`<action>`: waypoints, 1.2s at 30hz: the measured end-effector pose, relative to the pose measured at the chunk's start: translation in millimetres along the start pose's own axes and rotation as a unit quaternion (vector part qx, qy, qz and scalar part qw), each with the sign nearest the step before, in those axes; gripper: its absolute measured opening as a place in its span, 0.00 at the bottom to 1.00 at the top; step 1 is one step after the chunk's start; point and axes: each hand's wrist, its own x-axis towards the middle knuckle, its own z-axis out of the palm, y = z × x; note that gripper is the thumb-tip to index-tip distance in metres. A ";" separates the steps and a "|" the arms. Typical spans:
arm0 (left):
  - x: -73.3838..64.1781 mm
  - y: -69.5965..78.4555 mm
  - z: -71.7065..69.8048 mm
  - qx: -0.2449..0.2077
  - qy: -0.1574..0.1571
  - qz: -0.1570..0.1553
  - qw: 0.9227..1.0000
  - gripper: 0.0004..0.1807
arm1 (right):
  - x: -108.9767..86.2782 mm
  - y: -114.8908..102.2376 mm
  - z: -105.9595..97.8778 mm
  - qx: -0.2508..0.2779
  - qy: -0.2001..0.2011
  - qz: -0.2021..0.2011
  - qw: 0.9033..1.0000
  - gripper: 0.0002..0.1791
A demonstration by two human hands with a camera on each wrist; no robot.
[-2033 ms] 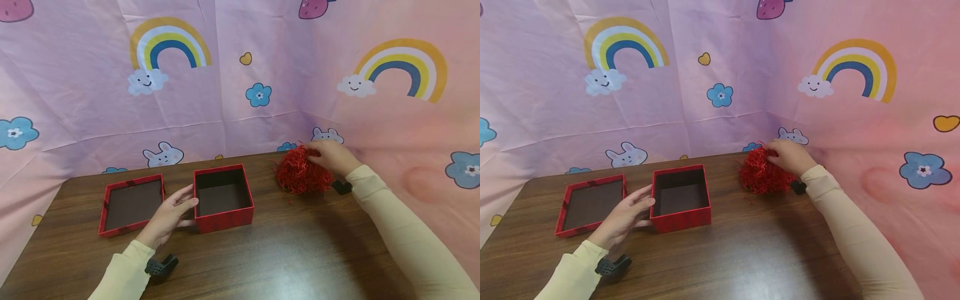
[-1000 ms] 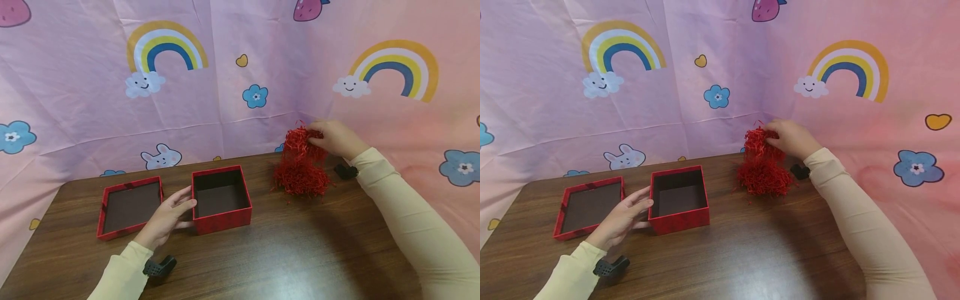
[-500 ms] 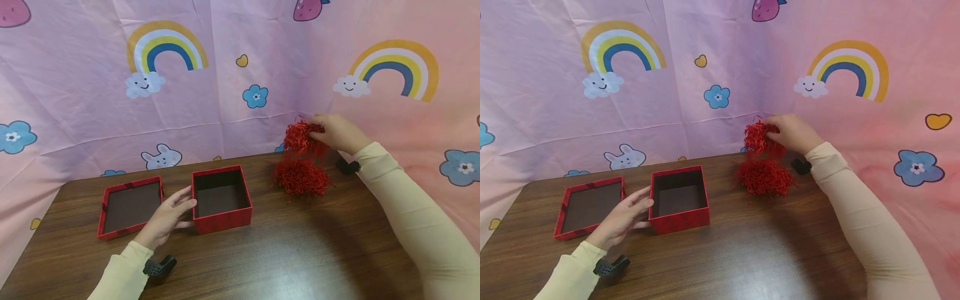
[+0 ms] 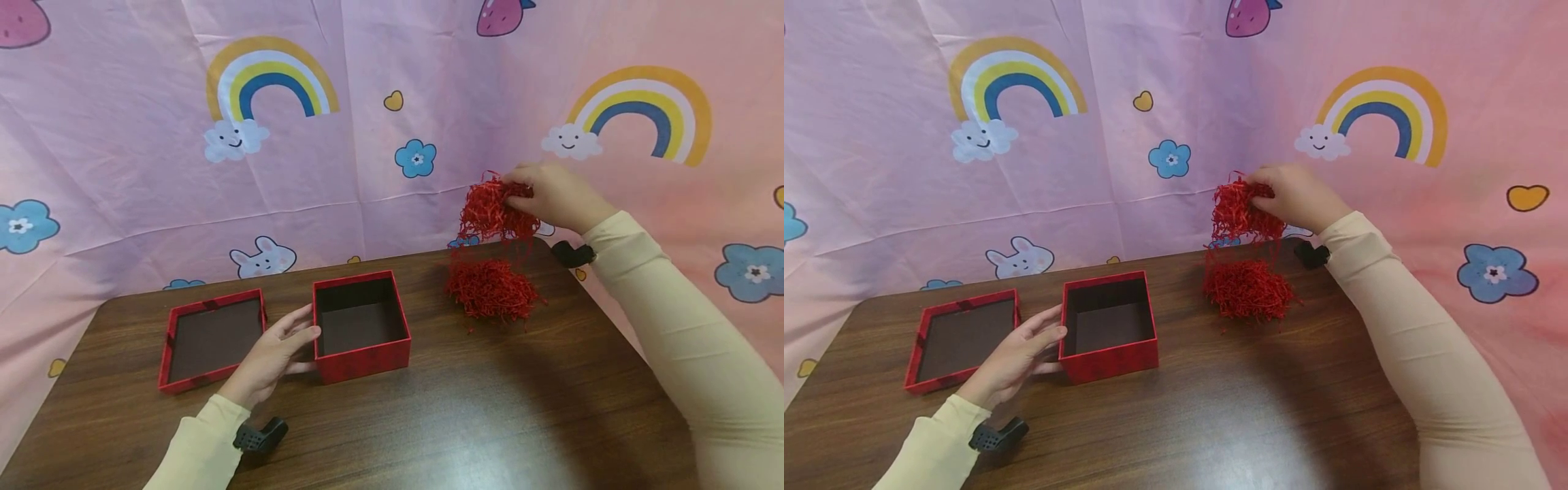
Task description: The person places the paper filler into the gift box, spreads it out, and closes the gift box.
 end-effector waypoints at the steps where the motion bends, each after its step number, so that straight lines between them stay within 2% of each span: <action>1: 0.0 0.0 0.0 0.000 0.000 0.000 1.000 0.42 | 1.0 -1.1 -2.3 -0.001 0.000 0.002 1.000 0.14; 7: 0.0 -0.2 -0.1 0.002 0.000 0.001 1.000 0.42 | 4.9 -8.0 -14.1 -0.006 0.008 -0.003 1.000 0.15; 17: 0.0 -0.1 -0.3 0.005 -0.005 0.008 1.000 0.42 | 8.2 -9.6 -19.6 -0.011 0.025 -0.019 0.999 0.13; 30: 0.6 -0.7 -1.4 0.005 -0.004 0.005 1.000 0.41 | 17.2 -19.4 -36.6 -0.026 0.040 -0.032 0.998 0.14; 36: 0.9 -1.2 -0.9 0.002 -0.007 0.003 1.000 0.42 | 19.0 -22.2 -43.7 -0.036 0.034 -0.014 0.999 0.14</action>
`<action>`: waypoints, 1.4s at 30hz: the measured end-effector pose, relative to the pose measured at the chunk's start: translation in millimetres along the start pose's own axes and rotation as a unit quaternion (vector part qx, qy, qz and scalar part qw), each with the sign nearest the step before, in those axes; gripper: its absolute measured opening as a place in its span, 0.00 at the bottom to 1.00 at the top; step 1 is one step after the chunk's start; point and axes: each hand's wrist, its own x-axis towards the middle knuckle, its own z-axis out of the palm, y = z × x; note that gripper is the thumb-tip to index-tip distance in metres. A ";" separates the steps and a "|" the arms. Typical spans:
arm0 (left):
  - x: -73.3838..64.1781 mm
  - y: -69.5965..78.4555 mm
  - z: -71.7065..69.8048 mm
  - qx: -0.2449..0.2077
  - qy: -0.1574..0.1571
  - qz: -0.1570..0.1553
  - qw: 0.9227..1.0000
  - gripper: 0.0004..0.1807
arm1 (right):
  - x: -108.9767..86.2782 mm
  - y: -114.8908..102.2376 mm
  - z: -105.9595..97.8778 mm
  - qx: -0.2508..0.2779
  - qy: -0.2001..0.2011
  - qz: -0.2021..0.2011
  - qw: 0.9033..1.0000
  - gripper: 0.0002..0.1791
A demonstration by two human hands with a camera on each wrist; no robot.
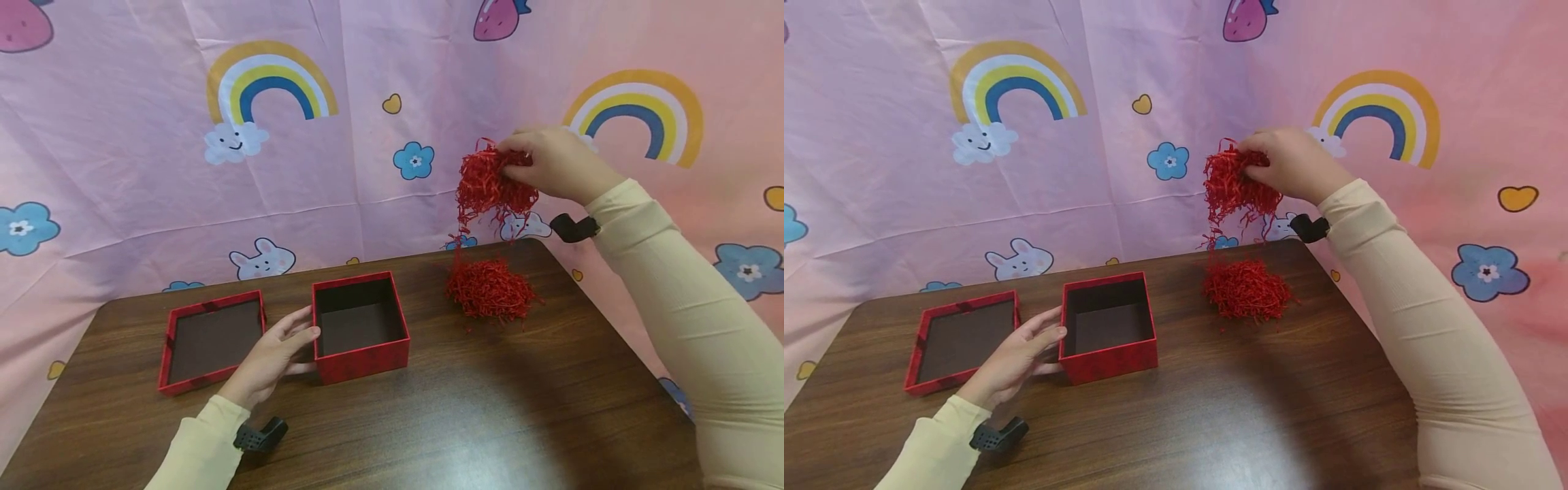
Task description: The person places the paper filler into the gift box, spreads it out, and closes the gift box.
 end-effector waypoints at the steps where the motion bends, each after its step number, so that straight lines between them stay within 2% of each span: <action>1: 0.3 -0.2 -0.1 -0.001 -0.001 0.000 1.000 0.42 | 0.5 -0.5 -1.8 0.000 -0.001 0.004 1.000 0.14; 10: 2.0 -3.5 -0.9 0.003 0.003 -0.001 1.000 0.41 | 4.9 -4.4 -16.6 0.006 -0.008 0.026 1.000 0.15; 17: 2.1 -5.0 -0.2 0.004 0.005 0.000 1.000 0.40 | 4.0 -3.8 -21.9 0.001 0.010 0.011 1.000 0.14; 27: 1.4 -4.4 2.3 -0.006 0.007 -0.003 1.000 0.41 | 4.2 -1.7 -36.5 0.001 0.028 0.015 0.999 0.14; 34: 1.1 -3.7 3.4 -0.005 0.006 -0.001 1.000 0.42 | 4.7 -3.4 -47.3 0.021 0.007 0.043 0.999 0.16; 42: 1.5 -4.0 3.1 -0.012 0.005 0.000 1.000 0.42 | 5.4 -11.1 -47.2 0.015 0.018 0.028 0.999 0.15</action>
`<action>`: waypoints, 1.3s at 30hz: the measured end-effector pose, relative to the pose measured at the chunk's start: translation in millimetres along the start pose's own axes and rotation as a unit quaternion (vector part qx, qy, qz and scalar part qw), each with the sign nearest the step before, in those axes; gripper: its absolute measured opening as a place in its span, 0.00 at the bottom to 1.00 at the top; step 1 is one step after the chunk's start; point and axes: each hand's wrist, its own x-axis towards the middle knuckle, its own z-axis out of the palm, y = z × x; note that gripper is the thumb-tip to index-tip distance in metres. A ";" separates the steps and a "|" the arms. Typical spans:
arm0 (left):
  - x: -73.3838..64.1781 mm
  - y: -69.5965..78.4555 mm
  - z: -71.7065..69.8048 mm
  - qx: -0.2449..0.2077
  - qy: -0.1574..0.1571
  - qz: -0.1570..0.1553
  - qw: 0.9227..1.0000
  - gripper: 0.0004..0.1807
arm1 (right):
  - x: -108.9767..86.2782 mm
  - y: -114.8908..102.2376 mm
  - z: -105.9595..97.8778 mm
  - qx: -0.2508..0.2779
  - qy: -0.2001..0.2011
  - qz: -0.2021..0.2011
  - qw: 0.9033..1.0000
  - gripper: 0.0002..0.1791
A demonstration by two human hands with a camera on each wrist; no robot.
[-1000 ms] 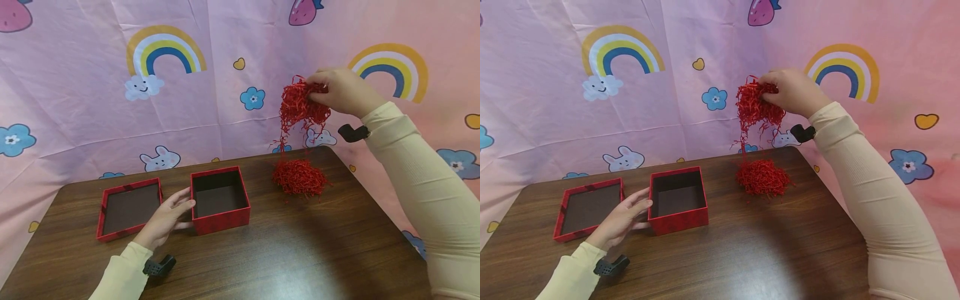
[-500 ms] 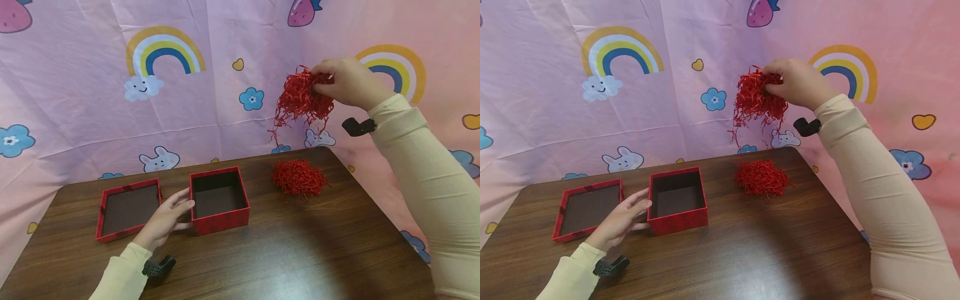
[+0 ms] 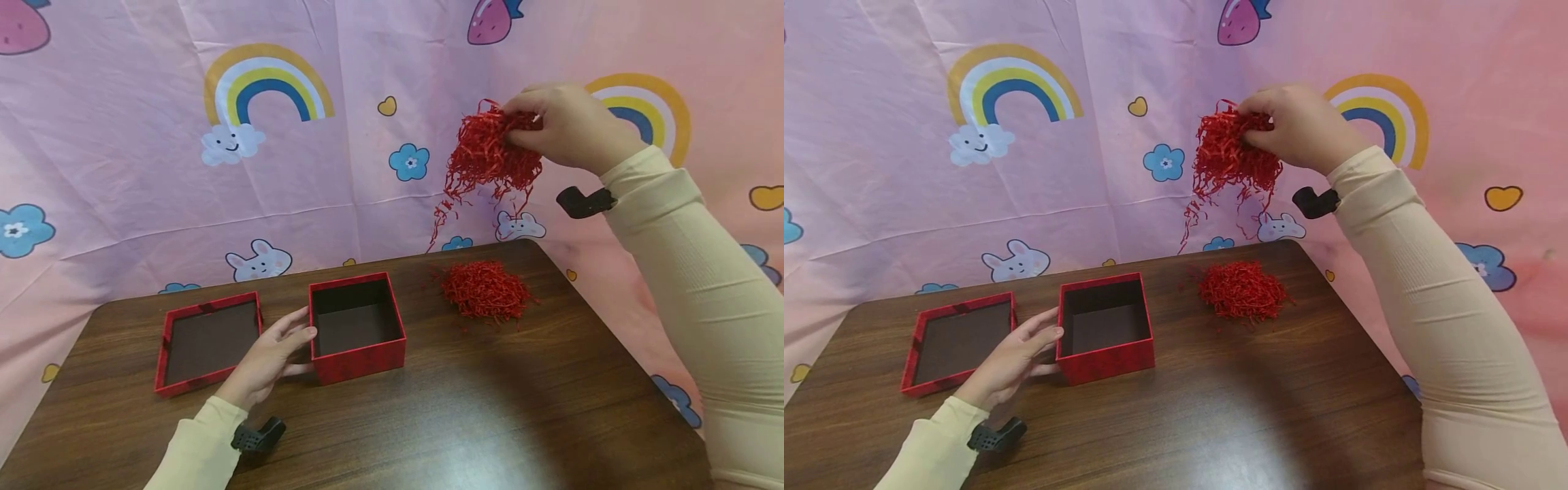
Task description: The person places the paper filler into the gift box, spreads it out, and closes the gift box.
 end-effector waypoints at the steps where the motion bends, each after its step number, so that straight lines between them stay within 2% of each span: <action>1: 0.2 0.1 0.0 0.001 0.000 0.001 1.000 0.42 | 0.0 -0.9 0.7 -0.001 0.004 -0.006 1.000 0.14; 10: 1.4 0.1 1.5 0.007 0.002 -0.002 1.000 0.41 | -2.6 -7.8 9.6 0.020 0.033 -0.058 0.998 0.12; 18: 1.2 0.1 1.5 0.007 0.001 -0.004 1.000 0.41 | -7.9 -23.5 17.2 0.010 0.007 -0.064 0.998 0.13; 24: 2.7 0.0 0.2 0.015 0.005 -0.007 1.000 0.43 | -9.0 -37.5 24.3 -0.003 -0.001 -0.094 0.996 0.13; 29: 2.2 -2.5 -0.2 0.017 0.008 -0.007 1.000 0.41 | -9.2 -50.5 32.2 -0.005 0.006 -0.133 0.991 0.13; 35: 0.2 -3.5 -1.6 0.016 0.011 -0.003 1.000 0.42 | -11.0 -73.8 41.0 -0.007 0.014 -0.195 0.981 0.11; 39: -0.3 -2.2 -0.6 0.015 0.008 -0.002 1.000 0.41 | -12.3 -90.8 48.7 -0.006 0.000 -0.212 0.977 0.11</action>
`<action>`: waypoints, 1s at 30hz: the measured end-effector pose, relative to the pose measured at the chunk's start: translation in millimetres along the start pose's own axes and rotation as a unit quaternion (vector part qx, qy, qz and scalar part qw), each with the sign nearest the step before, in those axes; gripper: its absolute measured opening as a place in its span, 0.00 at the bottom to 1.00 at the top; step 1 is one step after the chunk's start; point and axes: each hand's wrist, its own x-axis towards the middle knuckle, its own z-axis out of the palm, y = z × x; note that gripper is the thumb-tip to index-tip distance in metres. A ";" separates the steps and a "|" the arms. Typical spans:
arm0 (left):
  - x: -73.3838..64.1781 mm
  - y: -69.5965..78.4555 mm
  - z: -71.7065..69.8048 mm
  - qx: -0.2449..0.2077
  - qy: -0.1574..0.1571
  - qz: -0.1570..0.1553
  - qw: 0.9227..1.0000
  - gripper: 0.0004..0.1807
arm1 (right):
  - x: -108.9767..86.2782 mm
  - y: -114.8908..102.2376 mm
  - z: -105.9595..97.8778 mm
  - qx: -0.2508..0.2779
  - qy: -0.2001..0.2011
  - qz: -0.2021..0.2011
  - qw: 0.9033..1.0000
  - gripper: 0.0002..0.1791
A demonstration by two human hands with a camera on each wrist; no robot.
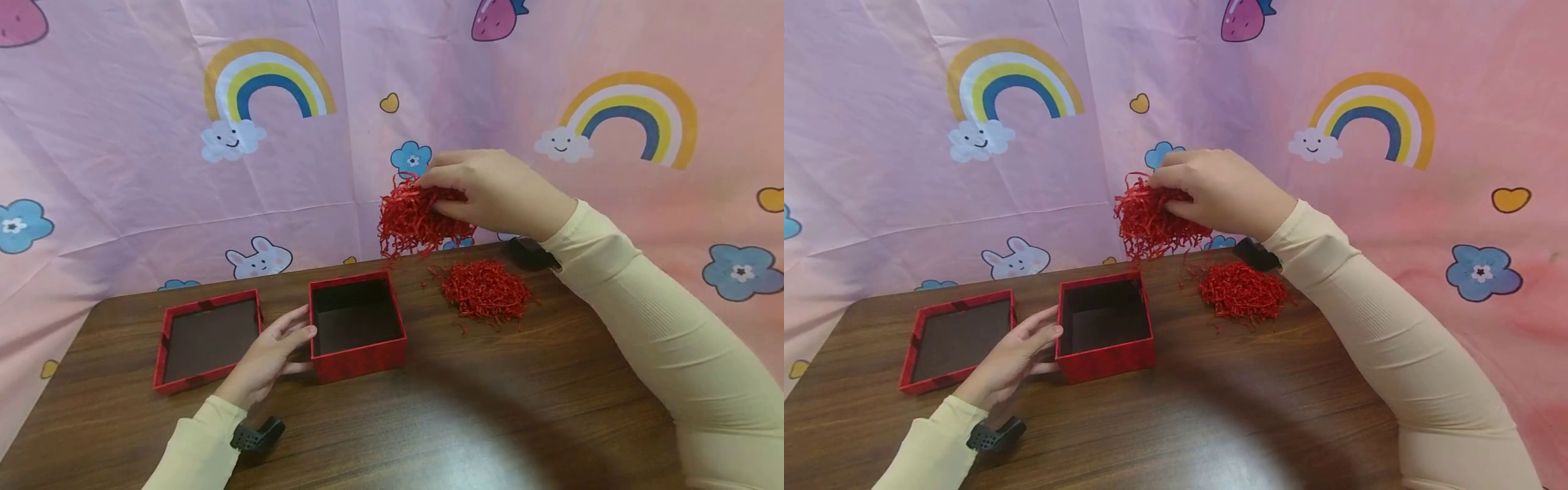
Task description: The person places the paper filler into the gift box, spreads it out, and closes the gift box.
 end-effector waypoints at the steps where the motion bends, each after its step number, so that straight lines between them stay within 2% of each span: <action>1: 0.0 -0.3 0.2 0.000 0.000 -0.001 1.000 0.41 | 1.6 -3.8 2.3 0.002 -0.006 -0.003 1.000 0.11; 13: -3.4 0.7 0.3 -0.008 -0.005 0.002 1.000 0.42 | 32.8 -30.1 39.5 0.027 -0.051 -0.056 0.997 0.12; 20: -7.2 3.9 2.9 -0.021 -0.010 0.008 1.000 0.42 | 48.5 -42.6 67.8 0.044 -0.069 -0.090 0.993 0.10; 30: -8.3 6.6 7.2 -0.033 -0.017 0.012 0.999 0.41 | 50.3 -46.6 110.5 0.059 -0.097 -0.060 0.992 0.10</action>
